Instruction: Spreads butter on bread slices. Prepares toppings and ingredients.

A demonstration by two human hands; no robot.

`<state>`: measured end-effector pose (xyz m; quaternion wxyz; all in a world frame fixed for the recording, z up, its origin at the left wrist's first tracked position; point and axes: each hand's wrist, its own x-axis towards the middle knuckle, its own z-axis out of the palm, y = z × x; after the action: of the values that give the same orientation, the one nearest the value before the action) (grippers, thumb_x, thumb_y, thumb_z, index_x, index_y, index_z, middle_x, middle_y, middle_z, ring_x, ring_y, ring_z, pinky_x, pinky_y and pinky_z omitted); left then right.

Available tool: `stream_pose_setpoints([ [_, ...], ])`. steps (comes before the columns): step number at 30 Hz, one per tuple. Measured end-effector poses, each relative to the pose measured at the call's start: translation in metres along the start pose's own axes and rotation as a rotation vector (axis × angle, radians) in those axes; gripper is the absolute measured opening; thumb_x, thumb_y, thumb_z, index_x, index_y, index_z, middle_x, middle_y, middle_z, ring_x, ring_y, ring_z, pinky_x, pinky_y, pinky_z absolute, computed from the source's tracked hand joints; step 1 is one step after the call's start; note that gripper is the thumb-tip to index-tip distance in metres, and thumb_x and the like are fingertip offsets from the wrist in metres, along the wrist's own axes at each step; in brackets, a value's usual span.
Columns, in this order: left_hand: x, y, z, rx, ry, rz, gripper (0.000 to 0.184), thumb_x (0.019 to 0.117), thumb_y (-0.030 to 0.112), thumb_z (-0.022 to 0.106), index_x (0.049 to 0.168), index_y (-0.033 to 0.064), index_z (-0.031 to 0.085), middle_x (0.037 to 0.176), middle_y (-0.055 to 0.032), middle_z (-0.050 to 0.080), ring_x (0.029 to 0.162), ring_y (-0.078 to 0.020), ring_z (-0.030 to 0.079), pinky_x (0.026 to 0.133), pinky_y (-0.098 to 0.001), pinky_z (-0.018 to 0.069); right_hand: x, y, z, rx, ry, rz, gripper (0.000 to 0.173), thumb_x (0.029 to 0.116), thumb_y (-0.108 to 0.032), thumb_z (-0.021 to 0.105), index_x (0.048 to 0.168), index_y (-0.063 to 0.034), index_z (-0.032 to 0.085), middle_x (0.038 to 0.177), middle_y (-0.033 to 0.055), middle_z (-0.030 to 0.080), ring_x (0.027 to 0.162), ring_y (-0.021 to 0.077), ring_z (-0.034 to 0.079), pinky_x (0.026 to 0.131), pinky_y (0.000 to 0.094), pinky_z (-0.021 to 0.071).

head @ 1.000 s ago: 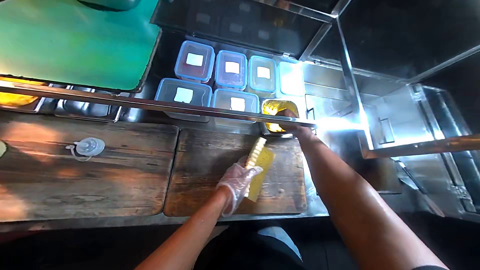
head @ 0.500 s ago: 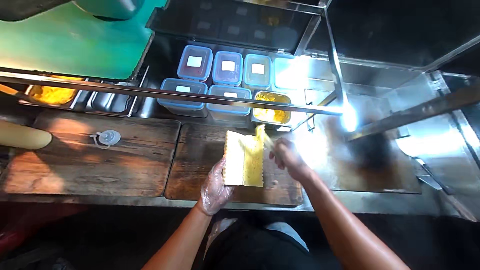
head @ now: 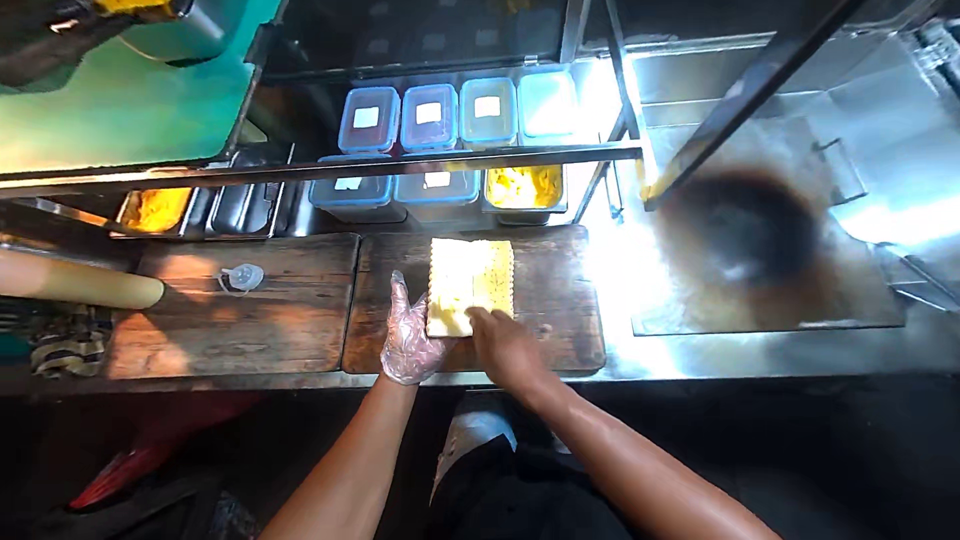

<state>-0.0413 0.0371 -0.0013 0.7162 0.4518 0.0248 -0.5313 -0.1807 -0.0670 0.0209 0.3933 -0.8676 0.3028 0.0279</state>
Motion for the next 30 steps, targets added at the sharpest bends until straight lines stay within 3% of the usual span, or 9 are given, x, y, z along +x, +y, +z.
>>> stream_pose_setpoints([
  [4,0.009,0.005,-0.002,-0.041,-0.032,-0.018,0.089,0.0929,0.084,0.017,0.135,0.0212,0.063,0.124,-0.0076,0.070,0.110,-0.0212,0.069,0.088,-0.0460,0.0595,0.001,-0.014,0.016,-0.113,-0.071,0.055,0.033,0.1058,-0.025,0.047,0.135,-0.0253,0.063,0.105,0.0149,0.069,0.079,0.0342,0.071,0.064,0.0549,0.0581],
  [8,0.015,0.008,-0.009,-0.036,-0.023,-0.057,0.084,0.0946,0.082,0.016,0.133,0.0244,0.063,0.121,-0.0056,0.071,0.106,-0.0201,0.070,0.084,-0.0460,0.0607,-0.020,-0.021,0.025,0.133,0.018,0.148,0.032,0.1069,-0.030,0.047,0.129,-0.0215,0.070,0.101,0.0092,0.073,0.089,0.0278,0.072,0.077,0.0526,0.0594],
  [12,0.019,0.012,-0.010,-0.042,-0.044,-0.075,0.080,0.0976,0.078,0.015,0.137,0.0238,0.059,0.125,-0.0051,0.069,0.111,-0.0198,0.068,0.088,-0.0472,0.0593,-0.003,-0.024,0.046,-0.047,0.115,0.187,0.031,0.1057,-0.025,0.049,0.130,-0.0248,0.067,0.095,0.0111,0.069,0.073,0.0295,0.070,0.061,0.0514,0.0581],
  [16,0.024,0.022,-0.025,-0.074,-0.128,-0.142,0.086,0.0934,0.084,0.015,0.135,0.0254,0.062,0.123,-0.0057,0.071,0.108,-0.0215,0.069,0.084,-0.0490,0.0601,-0.021,-0.049,0.028,0.294,-0.017,0.351,0.034,0.1084,-0.033,0.046,0.130,-0.0197,0.068,0.105,0.0064,0.074,0.094,0.0222,0.071,0.085,0.0491,0.0586],
  [18,0.023,0.023,-0.028,-0.156,-0.189,-0.191,0.091,0.0911,0.086,0.013,0.140,0.0239,0.057,0.129,-0.0080,0.068,0.114,-0.0242,0.067,0.089,-0.0514,0.0584,-0.005,-0.043,0.024,0.384,0.114,0.413,0.032,0.1088,-0.031,0.050,0.130,-0.0144,0.067,0.097,0.0096,0.073,0.084,0.0235,0.071,0.079,0.0497,0.0590],
  [23,0.024,0.027,-0.029,-0.159,-0.257,-0.199,0.092,0.0897,0.087,0.011,0.141,0.0255,0.056,0.131,-0.0064,0.067,0.116,-0.0229,0.066,0.089,-0.0505,0.0584,-0.020,-0.040,0.051,-0.122,0.184,0.294,0.027,0.1045,-0.025,0.051,0.124,-0.0236,0.070,0.092,0.0081,0.069,0.073,0.0271,0.070,0.059,0.0499,0.0578],
  [26,0.022,0.028,-0.033,-0.089,-0.257,-0.180,0.088,0.0916,0.085,0.009,0.138,0.0290,0.059,0.125,-0.0025,0.070,0.110,-0.0184,0.069,0.084,-0.0466,0.0601,-0.041,-0.044,0.045,0.337,0.073,0.434,0.032,0.1079,-0.034,0.049,0.129,-0.0205,0.070,0.101,0.0032,0.074,0.089,0.0168,0.071,0.082,0.0428,0.0590],
  [27,0.022,0.028,-0.035,-0.098,-0.258,-0.203,0.090,0.0907,0.086,0.009,0.138,0.0284,0.058,0.126,-0.0038,0.069,0.111,-0.0203,0.068,0.085,-0.0488,0.0595,-0.034,-0.041,0.046,0.471,0.121,0.471,0.031,0.1078,-0.032,0.052,0.128,-0.0172,0.069,0.095,0.0040,0.072,0.082,0.0155,0.068,0.079,0.0400,0.0578],
  [30,0.029,0.025,-0.035,-0.173,-0.269,-0.234,0.093,0.0899,0.087,0.012,0.142,0.0247,0.057,0.132,-0.0081,0.067,0.116,-0.0253,0.067,0.088,-0.0528,0.0583,-0.012,-0.034,0.052,0.053,0.242,0.429,0.030,0.1068,-0.027,0.052,0.130,-0.0212,0.069,0.097,0.0063,0.072,0.082,0.0226,0.071,0.072,0.0476,0.0601],
])
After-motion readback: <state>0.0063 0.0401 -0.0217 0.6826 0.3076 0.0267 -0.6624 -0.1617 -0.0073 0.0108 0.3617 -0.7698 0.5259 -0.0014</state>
